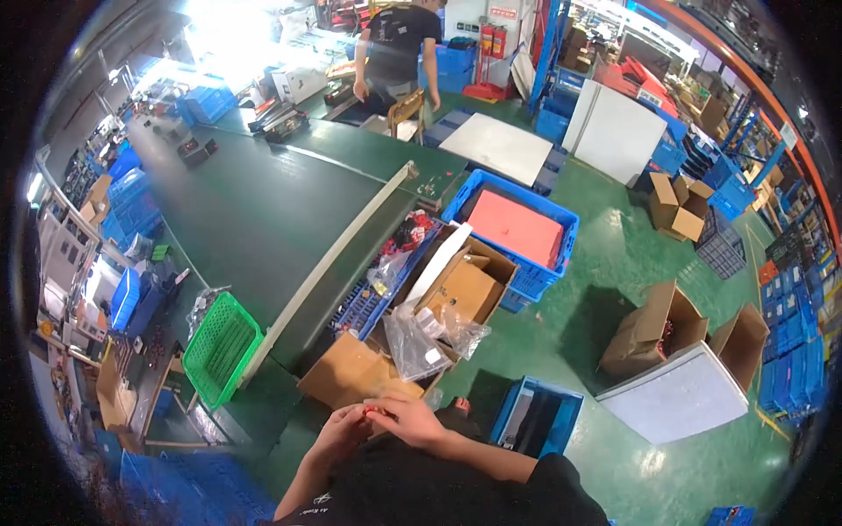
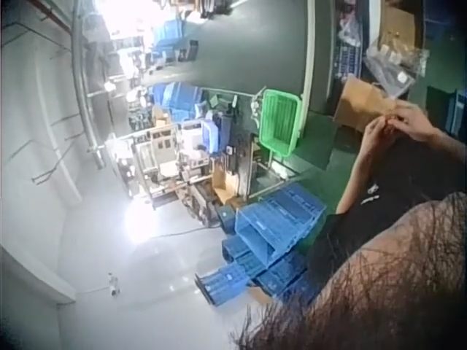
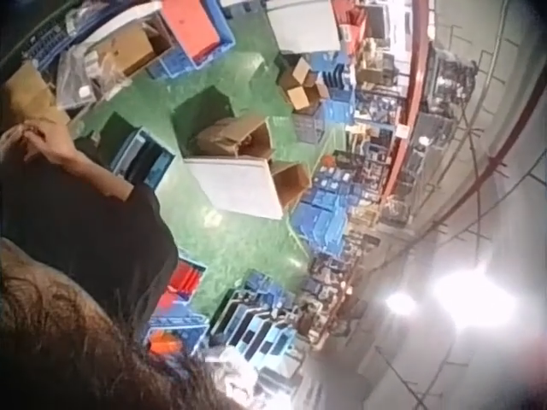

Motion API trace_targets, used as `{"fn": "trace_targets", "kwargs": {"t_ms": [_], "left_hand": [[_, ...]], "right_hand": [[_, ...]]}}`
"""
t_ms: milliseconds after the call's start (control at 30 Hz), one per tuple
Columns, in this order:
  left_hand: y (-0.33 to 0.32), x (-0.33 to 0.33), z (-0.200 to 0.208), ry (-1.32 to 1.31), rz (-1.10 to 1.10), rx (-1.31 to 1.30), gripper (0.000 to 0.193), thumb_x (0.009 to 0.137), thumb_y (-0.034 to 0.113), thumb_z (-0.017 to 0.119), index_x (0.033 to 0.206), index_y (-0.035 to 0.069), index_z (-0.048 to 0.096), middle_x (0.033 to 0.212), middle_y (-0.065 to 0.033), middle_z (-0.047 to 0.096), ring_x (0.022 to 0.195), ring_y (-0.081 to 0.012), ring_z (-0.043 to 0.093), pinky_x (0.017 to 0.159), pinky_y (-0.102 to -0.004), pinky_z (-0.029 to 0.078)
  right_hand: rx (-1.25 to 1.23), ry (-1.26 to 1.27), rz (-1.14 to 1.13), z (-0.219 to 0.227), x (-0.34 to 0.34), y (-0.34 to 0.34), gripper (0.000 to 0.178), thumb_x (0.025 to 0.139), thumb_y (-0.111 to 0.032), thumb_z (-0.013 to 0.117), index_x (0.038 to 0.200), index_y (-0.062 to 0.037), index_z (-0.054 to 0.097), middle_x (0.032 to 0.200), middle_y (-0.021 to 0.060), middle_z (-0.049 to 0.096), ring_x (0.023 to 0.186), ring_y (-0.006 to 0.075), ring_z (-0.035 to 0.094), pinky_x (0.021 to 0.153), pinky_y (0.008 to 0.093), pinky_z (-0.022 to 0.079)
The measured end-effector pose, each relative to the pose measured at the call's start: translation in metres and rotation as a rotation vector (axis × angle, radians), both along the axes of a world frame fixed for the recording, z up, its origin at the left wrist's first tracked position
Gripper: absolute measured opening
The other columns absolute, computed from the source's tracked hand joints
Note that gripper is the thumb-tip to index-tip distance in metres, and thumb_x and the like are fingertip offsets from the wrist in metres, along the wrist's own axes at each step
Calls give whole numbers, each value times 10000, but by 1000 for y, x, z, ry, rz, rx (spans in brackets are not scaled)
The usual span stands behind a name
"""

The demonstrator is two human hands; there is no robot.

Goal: Assembling small red plastic components into a black device housing using pliers at a factory workstation.

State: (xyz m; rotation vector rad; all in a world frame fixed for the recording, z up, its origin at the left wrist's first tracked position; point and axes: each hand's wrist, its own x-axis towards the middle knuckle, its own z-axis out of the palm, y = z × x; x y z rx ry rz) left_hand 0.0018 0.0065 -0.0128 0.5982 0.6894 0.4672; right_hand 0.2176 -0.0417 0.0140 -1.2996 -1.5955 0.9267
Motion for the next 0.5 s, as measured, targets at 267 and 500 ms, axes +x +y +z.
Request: {"fn": "trace_targets", "kwargs": {"t_ms": [267, 500], "left_hand": [[-1, 8, 28, 109, 129, -99, 309, 1016, 149, 634, 1275, -20, 629, 1075, -62, 691, 916, -125, 646, 860, -280, 543], [-11, 6, 14, 181, 246, -67, 332, 983, 140, 682, 1265, -34, 655, 1054, -85, 719, 876, -141, 673, 816, -283, 569]], "right_hand": [[81, -184, 65, -7, 0, 1, 305, 979, -332, 662, 1209, -140, 719, 990, 114, 672, 911, 327, 682, 792, 405, 561], [159, -230, 46, -14, -7, -3, 309, 968, -341, 684, 1193, -132, 723, 964, 101, 672, 856, 323, 682, 739, 407, 564]]}}
